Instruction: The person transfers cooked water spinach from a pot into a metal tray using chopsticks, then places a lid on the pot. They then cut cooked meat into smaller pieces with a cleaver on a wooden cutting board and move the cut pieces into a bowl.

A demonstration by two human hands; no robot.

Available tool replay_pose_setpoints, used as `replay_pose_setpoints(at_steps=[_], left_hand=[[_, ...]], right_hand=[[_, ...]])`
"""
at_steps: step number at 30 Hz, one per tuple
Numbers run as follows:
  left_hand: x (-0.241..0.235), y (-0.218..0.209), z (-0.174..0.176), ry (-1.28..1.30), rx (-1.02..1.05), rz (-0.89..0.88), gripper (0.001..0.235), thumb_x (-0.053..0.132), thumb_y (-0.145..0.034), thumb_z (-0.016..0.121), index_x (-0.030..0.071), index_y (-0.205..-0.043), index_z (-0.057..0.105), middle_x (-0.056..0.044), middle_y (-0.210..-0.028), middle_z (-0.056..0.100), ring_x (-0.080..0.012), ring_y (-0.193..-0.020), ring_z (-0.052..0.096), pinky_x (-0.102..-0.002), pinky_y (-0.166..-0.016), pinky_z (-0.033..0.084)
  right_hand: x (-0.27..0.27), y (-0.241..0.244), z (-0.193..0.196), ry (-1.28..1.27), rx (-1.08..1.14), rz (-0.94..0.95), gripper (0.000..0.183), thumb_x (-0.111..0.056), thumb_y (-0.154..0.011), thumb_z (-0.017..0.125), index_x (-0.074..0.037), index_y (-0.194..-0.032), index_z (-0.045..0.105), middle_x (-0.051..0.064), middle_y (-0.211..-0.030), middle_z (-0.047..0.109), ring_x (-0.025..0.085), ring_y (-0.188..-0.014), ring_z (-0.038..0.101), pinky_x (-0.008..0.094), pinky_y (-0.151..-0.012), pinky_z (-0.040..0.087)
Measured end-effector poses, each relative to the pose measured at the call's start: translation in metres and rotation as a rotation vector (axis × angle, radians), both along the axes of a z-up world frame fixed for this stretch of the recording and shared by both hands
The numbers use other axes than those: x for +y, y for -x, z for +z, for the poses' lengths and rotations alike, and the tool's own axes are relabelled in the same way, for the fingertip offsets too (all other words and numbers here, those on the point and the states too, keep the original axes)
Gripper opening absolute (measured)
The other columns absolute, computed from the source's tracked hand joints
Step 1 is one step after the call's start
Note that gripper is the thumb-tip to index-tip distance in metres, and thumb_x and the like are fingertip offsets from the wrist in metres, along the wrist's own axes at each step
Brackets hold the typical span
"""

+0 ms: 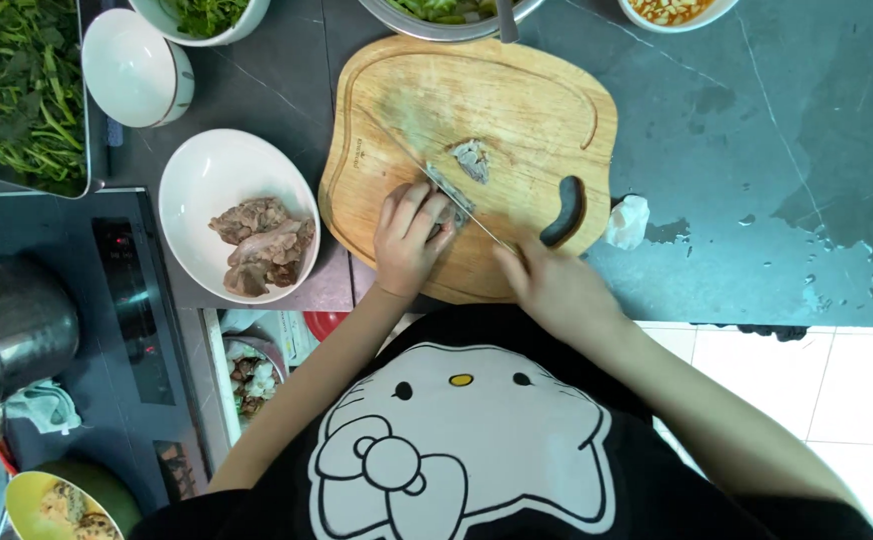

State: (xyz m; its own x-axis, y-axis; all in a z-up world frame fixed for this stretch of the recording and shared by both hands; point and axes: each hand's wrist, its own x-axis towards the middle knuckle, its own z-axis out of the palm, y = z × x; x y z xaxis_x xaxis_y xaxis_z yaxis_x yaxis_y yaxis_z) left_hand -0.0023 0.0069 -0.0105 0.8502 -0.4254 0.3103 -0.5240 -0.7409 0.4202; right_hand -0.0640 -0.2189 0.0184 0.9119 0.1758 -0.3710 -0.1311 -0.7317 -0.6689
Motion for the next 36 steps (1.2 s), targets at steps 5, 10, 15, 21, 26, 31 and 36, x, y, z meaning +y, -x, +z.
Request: replay_pose_setpoints(at_steps=[5, 10, 15, 21, 26, 31, 36], left_hand=[[-0.001, 0.003, 0.001, 0.000, 0.026, 0.002, 0.046, 0.006, -0.075, 0.083, 0.006, -0.118, 0.066, -0.013, -0.124, 0.062, -0.0382, -0.113, 0.062, -0.045, -0.097, 0.055], [0.000, 0.002, -0.002, 0.009, 0.030, 0.014, 0.045, 0.004, -0.076, 0.084, 0.007, -0.118, 0.066, -0.013, -0.124, 0.062, -0.0375, -0.114, 0.062, -0.045, -0.097, 0.055], [-0.001, 0.002, -0.003, 0.029, 0.017, 0.010, 0.042, 0.004, -0.077, 0.084, 0.010, -0.116, 0.066, -0.011, -0.123, 0.062, -0.0367, -0.115, 0.062, -0.045, -0.099, 0.055], [-0.001, 0.004, -0.001, 0.042, 0.031, 0.027, 0.044, 0.004, -0.078, 0.084, 0.009, -0.118, 0.067, -0.012, -0.125, 0.062, -0.0359, -0.115, 0.062, -0.044, -0.098, 0.055], [0.001, 0.003, -0.002, 0.060, 0.004, 0.043, 0.041, 0.003, -0.079, 0.084, 0.010, -0.116, 0.067, -0.012, -0.124, 0.062, -0.0341, -0.113, 0.062, -0.043, -0.096, 0.055], [-0.001, 0.004, 0.001, 0.044, -0.040, 0.032, 0.041, 0.004, -0.078, 0.084, 0.011, -0.116, 0.068, -0.012, -0.122, 0.060, -0.0341, -0.111, 0.062, -0.042, -0.094, 0.055], [0.001, 0.007, 0.004, 0.047, -0.017, 0.050, 0.039, 0.011, -0.083, 0.086, 0.013, -0.117, 0.069, -0.011, -0.123, 0.060, -0.0330, -0.111, 0.062, -0.042, -0.094, 0.055]], right_hand=[[-0.013, 0.023, 0.020, 0.052, 0.049, -0.008, 0.039, -0.044, -0.104, 0.053, -0.005, -0.102, 0.057, 0.023, -0.060, 0.065, 0.046, -0.056, 0.067, 0.055, -0.045, 0.053], [-0.031, 0.058, 0.020, 0.160, 0.240, 0.031, 0.039, -0.046, -0.100, 0.053, -0.007, -0.103, 0.057, 0.022, -0.055, 0.065, 0.044, -0.055, 0.069, 0.054, -0.044, 0.055], [0.009, 0.000, -0.021, 0.016, -0.050, -0.021, 0.043, -0.044, -0.106, 0.053, -0.002, -0.112, 0.059, 0.024, -0.068, 0.067, 0.045, -0.060, 0.068, 0.053, -0.049, 0.055], [-0.020, 0.041, 0.002, 0.003, 0.073, -0.055, 0.040, -0.045, -0.100, 0.052, -0.009, -0.117, 0.059, 0.024, -0.061, 0.066, 0.047, -0.056, 0.067, 0.056, -0.048, 0.053], [-0.039, 0.075, -0.003, 0.140, 0.241, 0.010, 0.041, -0.049, -0.103, 0.049, -0.010, -0.113, 0.058, 0.023, -0.064, 0.068, 0.046, -0.063, 0.069, 0.056, -0.052, 0.055], [-0.024, 0.035, -0.013, -0.033, 0.086, -0.086, 0.050, -0.046, -0.104, 0.046, -0.007, -0.132, 0.058, 0.027, -0.070, 0.068, 0.047, -0.067, 0.069, 0.057, -0.062, 0.056], [-0.040, 0.033, 0.002, -0.319, 0.496, -0.349, 0.056, -0.054, -0.104, 0.042, -0.005, -0.102, 0.069, 0.020, -0.066, 0.066, 0.038, -0.068, 0.071, 0.046, -0.064, 0.055]])
